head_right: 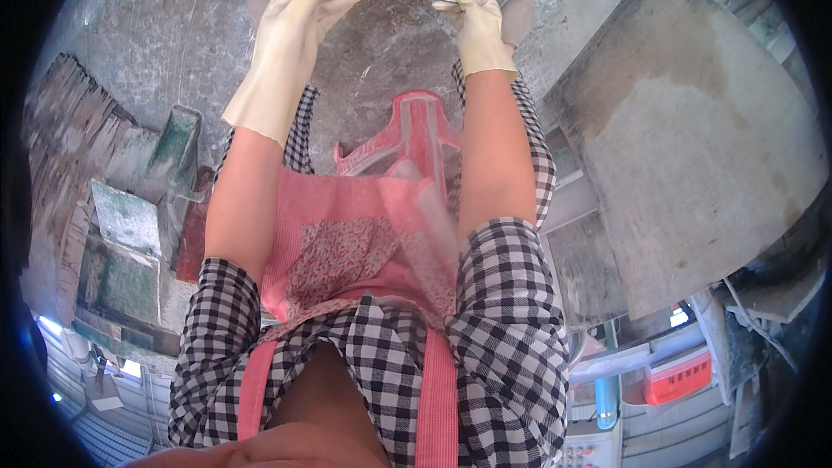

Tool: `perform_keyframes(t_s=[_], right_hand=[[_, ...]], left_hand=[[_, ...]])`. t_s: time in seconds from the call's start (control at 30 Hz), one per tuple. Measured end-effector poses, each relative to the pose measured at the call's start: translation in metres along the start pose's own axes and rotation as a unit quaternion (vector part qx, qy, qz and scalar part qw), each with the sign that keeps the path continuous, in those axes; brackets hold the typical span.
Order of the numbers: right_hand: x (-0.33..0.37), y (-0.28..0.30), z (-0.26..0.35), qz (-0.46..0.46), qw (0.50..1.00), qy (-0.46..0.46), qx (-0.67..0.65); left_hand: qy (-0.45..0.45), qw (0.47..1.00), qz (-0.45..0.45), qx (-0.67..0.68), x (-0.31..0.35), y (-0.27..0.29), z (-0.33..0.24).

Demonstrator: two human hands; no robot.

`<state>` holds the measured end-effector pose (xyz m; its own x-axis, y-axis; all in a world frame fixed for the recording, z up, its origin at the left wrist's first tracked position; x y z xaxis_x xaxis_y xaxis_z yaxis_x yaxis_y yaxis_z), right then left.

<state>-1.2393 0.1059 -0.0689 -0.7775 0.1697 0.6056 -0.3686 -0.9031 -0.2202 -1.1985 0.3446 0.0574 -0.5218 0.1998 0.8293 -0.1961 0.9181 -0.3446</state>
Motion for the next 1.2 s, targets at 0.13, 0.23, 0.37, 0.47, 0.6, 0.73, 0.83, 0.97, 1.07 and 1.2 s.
perform_keyframes(t_s=[0.13,0.23,0.37,0.47,0.6,0.73,0.83,0.97,1.07,1.2], right_hand=[[-0.005,-0.004,0.039,0.116,0.952,0.030,0.282],[-0.024,-0.028,0.073,0.280,0.814,0.097,0.499],[-0.052,-0.075,0.093,0.441,0.654,0.114,0.604],[-0.066,-0.108,0.100,0.432,0.504,0.251,0.704],[-0.061,-0.125,0.104,0.391,0.522,0.341,0.677],[-0.036,-0.094,0.119,0.162,0.694,0.384,0.587],[-0.009,-0.057,0.100,0.037,0.874,0.301,0.380],[0.001,-0.023,0.043,0.016,0.990,0.005,0.141],[-0.007,-0.014,0.025,0.032,0.990,0.043,0.130],[-0.014,0.007,0.028,0.069,0.987,0.047,0.137]], left_hand=[[0.017,1.000,-0.004,0.001,-0.001,0.000,-0.001],[0.017,1.000,0.007,0.013,-0.001,0.000,-0.001],[0.015,1.000,0.000,0.010,0.000,0.004,-0.001],[0.014,1.000,-0.003,0.017,-0.002,0.007,-0.001],[0.007,0.999,0.015,0.030,-0.003,0.007,-0.003],[0.017,1.000,-0.007,0.019,0.000,0.005,-0.004],[0.009,1.000,-0.005,0.014,0.003,0.002,-0.005],[0.018,1.000,-0.002,0.009,0.005,-0.003,-0.001],[0.013,1.000,0.001,0.006,0.005,-0.004,0.001],[0.016,1.000,0.005,0.018,0.004,-0.006,0.002]])
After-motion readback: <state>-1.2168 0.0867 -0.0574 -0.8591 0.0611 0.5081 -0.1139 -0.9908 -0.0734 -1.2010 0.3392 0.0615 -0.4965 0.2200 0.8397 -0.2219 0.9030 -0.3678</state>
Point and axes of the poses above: each hand's wrist, its own x-axis away from the middle knuckle, its own y-axis out of the back of the hand, z = x × y, the point moved 3 cm from there along -x, towards the middle knuckle, and after that the axes turned 14 degrees about y, right-handed, at the moved point
